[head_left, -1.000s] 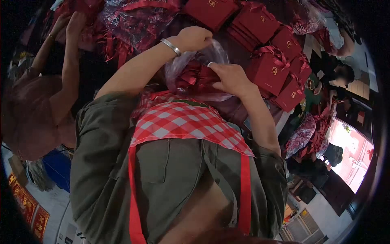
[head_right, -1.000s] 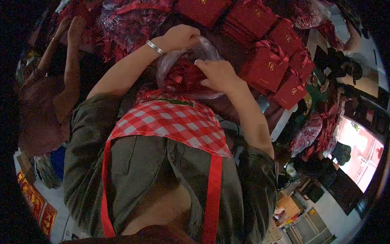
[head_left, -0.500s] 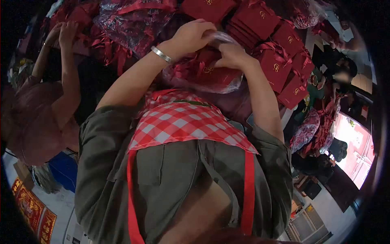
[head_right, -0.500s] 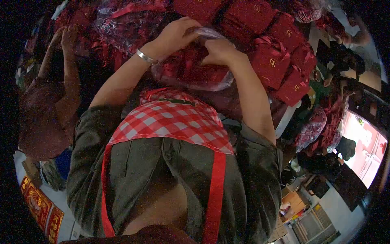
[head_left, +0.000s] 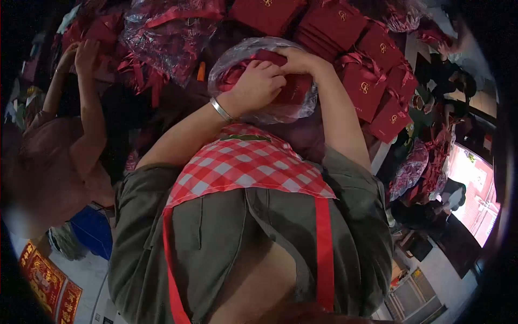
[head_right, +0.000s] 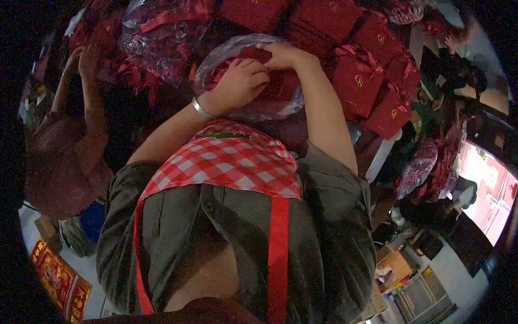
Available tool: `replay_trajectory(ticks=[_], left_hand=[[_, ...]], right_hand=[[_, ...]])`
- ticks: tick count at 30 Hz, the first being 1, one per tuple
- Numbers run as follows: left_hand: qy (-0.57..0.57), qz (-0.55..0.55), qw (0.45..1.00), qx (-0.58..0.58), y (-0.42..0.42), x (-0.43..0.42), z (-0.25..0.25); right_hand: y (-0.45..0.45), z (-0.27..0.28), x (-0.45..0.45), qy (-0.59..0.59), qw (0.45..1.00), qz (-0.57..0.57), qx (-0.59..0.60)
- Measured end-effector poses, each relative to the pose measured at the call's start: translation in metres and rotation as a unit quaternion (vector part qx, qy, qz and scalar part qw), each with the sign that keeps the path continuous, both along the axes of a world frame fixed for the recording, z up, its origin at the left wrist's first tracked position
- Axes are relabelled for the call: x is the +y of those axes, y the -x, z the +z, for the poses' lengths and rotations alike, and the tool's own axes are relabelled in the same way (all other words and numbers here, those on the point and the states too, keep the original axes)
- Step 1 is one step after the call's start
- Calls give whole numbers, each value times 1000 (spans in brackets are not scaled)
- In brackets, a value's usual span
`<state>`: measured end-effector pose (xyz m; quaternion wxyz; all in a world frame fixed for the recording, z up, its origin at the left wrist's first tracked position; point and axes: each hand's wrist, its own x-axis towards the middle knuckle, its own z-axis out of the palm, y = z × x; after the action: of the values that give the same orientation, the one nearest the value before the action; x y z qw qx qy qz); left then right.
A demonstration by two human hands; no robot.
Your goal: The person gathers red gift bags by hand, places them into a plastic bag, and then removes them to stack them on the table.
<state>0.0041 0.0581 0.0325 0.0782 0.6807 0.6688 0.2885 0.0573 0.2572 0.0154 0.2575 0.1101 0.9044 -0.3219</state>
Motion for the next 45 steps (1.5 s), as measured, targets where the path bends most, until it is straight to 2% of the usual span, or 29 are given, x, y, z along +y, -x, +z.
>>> replay_trajectory(ticks=[5, 8, 9, 10, 12, 13, 14, 15, 16, 17, 19, 22, 23, 24, 26, 28, 30, 33, 34, 36, 37, 39, 41, 43, 45], left_hand=[[-4, 24, 999, 47, -9, -10, -27], [51, 8, 998, 36, -5, -8, -34], [61, 24, 997, 35, -5, -7, -35], [71, 40, 996, 34, -5, -7, -35], [64, 37, 997, 35, -3, -5, -37], [57, 35, 997, 38, -2, -4, -36], [55, 32, 997, 37, -2, -2, -33], [101, 27, 993, 50, -1, 2, -25], [147, 19, 987, 64, 0, 6, -18], [145, 12, 987, 67, 2, 12, -13], [156, -7, 975, 158, 6, 26, -8], [129, 2, 979, 160, 16, 43, -7], [220, -15, 967, 125, 21, 49, -3], [219, -21, 967, 128, 23, 54, -1], [340, -46, 934, 101, 30, 65, 3], [371, -55, 924, 70, 33, 74, 8], [405, -82, 907, 78, 33, 80, 7], [341, -97, 927, 122, 31, 76, 1], [341, -101, 926, 125, 34, 76, -5], [380, -139, 912, 60, 38, 77, -10], [376, -133, 914, 78, 37, 72, -4], [353, -132, 922, 88, 39, 63, -16], [331, -128, 930, 97, 38, 60, -11], [437, -140, 885, 76, 36, 66, 15], [444, -137, 882, 72, 37, 65, 9]], right_hand=[[-1, 17, -19, -88, 996, 19, 2], [-15, 10, -27, -132, 991, 1, 22], [-26, 17, -33, -147, 983, 3, 106], [-36, 19, -33, -148, 983, 1, 104], [-58, 20, -27, -105, 957, -61, 265], [-69, 28, -27, -107, 956, -63, 264], [-80, 39, -28, -119, 946, -152, 259], [-89, 46, -28, -131, 927, -242, 253], [-96, 44, -29, -199, 930, -239, 197], [-99, 39, -34, -202, 927, -247, 198], [-101, 27, -47, -214, 926, -304, 62], [-105, -4, -58, -187, 925, -325, 58], [-110, -19, -59, -186, 918, -345, 66], [-113, -22, -61, -169, 918, -352, 73], [-117, -25, -64, -162, 917, -357, 69], [-119, -20, -68, -155, 918, -359, 66], [-126, -12, -72, -157, 901, -370, 162], [-137, -1, -73, -181, 889, -366, 209], [-139, 3, -75, -181, 887, -370, 210], [-147, 15, -78, -196, 863, -386, 261], [-151, 23, -81, -197, 861, -391, 259], [-159, 40, -88, -220, 816, -413, 339], [-164, 52, -96, -210, 815, -424, 335], [-166, 60, -104, -195, 768, -414, 448], [-168, 71, -111, -201, 772, -391, 459]])
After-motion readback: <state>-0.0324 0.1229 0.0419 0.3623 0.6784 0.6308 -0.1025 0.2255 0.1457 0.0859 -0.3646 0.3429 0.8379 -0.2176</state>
